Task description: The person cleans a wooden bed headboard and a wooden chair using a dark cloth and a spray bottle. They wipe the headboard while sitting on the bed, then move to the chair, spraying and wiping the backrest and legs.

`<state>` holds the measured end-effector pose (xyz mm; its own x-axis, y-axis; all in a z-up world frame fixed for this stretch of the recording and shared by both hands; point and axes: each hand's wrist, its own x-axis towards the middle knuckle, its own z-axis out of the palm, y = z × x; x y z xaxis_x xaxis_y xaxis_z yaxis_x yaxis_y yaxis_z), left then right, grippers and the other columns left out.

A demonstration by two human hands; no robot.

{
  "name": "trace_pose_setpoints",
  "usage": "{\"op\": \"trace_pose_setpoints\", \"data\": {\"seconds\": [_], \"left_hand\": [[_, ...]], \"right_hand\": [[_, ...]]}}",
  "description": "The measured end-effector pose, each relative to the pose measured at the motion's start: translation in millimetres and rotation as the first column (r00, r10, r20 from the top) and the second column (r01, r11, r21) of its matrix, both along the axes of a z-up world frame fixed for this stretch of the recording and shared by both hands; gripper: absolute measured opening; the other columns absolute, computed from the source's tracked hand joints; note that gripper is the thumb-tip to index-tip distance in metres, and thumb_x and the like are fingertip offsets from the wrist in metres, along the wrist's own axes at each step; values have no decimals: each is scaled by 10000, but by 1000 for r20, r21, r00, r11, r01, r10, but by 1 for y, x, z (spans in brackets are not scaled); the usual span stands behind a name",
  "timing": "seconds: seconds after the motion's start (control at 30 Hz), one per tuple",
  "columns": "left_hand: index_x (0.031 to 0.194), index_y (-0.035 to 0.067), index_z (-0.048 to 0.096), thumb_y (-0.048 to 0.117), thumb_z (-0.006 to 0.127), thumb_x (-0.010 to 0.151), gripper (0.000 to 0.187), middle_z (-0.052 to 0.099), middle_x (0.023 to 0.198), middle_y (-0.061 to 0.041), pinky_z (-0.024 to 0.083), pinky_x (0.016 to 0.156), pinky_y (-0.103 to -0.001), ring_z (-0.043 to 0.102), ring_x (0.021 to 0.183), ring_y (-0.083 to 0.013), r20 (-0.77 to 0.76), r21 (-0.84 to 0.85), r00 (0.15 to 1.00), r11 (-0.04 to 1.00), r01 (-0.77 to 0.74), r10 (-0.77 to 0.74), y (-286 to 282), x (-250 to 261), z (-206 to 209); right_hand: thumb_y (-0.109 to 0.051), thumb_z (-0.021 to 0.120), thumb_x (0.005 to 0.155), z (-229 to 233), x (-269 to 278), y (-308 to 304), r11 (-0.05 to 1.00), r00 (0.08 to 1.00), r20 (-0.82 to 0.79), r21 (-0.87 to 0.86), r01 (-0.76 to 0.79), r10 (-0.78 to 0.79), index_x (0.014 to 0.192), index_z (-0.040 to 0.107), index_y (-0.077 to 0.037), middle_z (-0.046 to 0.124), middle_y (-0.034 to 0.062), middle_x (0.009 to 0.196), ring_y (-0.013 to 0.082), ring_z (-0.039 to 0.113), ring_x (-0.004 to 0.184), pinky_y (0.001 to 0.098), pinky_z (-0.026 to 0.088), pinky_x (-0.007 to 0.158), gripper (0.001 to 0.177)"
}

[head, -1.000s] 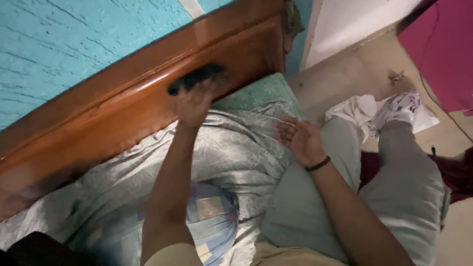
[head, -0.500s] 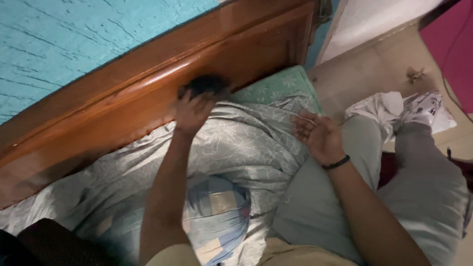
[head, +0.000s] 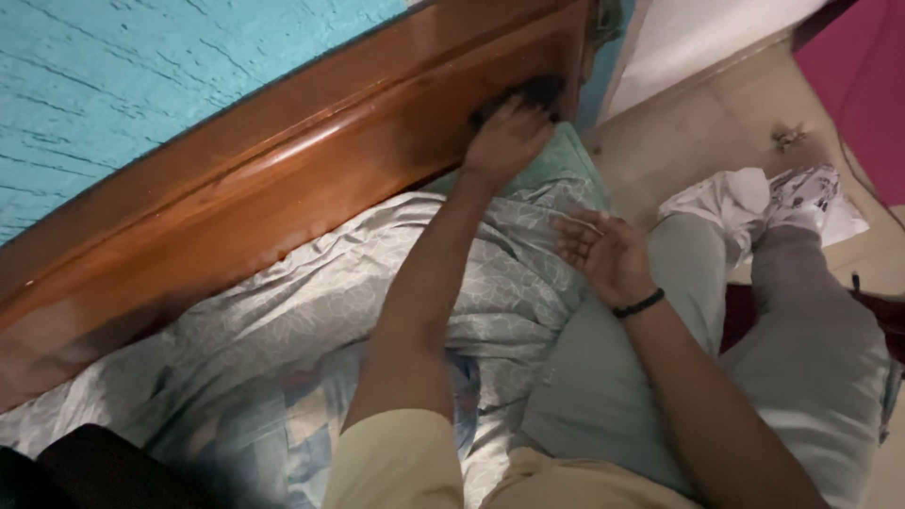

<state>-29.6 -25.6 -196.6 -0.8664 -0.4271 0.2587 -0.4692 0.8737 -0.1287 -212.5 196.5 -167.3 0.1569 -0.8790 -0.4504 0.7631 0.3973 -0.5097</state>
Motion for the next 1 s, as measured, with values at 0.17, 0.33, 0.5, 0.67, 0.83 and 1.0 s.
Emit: {"op": "trace_pose_setpoints", "data": {"seconds": [0.17, 0.33, 0.5, 0.67, 0.83, 1.0], "left_hand": [[1134, 167, 715, 204, 576, 948, 234, 696, 1271, -81, 379, 1191, -431, 604, 1221, -247, 142, -14, 989, 999, 43, -40, 13, 99, -1], [1042, 165, 747, 193, 607, 961, 164, 729, 1186, -63, 422, 1126, -411, 623, 1204, -269, 96, 86, 978, 977, -194, 185, 61, 195, 0], [1002, 132, 758, 178, 621, 866, 198, 744, 1115, -83, 428, 1139, -397, 627, 1147, -244, 115, -75, 993, 996, 40, -31, 42, 177, -19], [963, 117, 703, 139, 592, 960, 113, 727, 1013, -102, 376, 1180, -419, 651, 1067, -268, 402, 77, 912, 995, 56, -82, 6, 65, -18], [1006, 92, 693, 171, 630, 822, 210, 726, 991, -121, 406, 1129, -459, 677, 1025, -277, 286, 45, 954, 996, 77, -87, 14, 45, 38], [1126, 73, 683, 156, 657, 915, 229, 713, 1253, -142, 419, 1129, -474, 640, 1218, -276, -172, -184, 970, 973, 138, -170, 13, 23, 105]], "right_hand": [[-424, 565, 974, -1, -3, -1, 1000, 998, 68, 4, -10, 10, 1322, 607, -32, 677, 182, 1298, 293, 666, 1096, 445, 503, 1035, 525], [-423, 571, 982, -6, -1, -4, 1000, 996, 81, 0, -23, 23, 1328, 609, -22, 678, 197, 1306, 295, 655, 1092, 444, 500, 1029, 531], [-435, 584, 969, -13, 0, 0, 999, 995, 88, -18, -47, 48, 1316, 623, -24, 670, 189, 1313, 296, 659, 1097, 436, 498, 1018, 540], [-454, 577, 982, -16, -1, 3, 999, 997, 73, -32, -9, 12, 1320, 621, -39, 667, 184, 1326, 278, 654, 1114, 434, 496, 1039, 537], [-438, 576, 985, -12, -1, 0, 1000, 998, 66, -16, -17, 18, 1305, 608, -51, 669, 186, 1326, 281, 658, 1110, 430, 503, 1039, 503], [-430, 559, 997, -10, -1, 2, 999, 999, 36, -25, -28, 29, 1311, 603, -38, 679, 197, 1317, 280, 661, 1098, 418, 508, 1023, 504]]}}
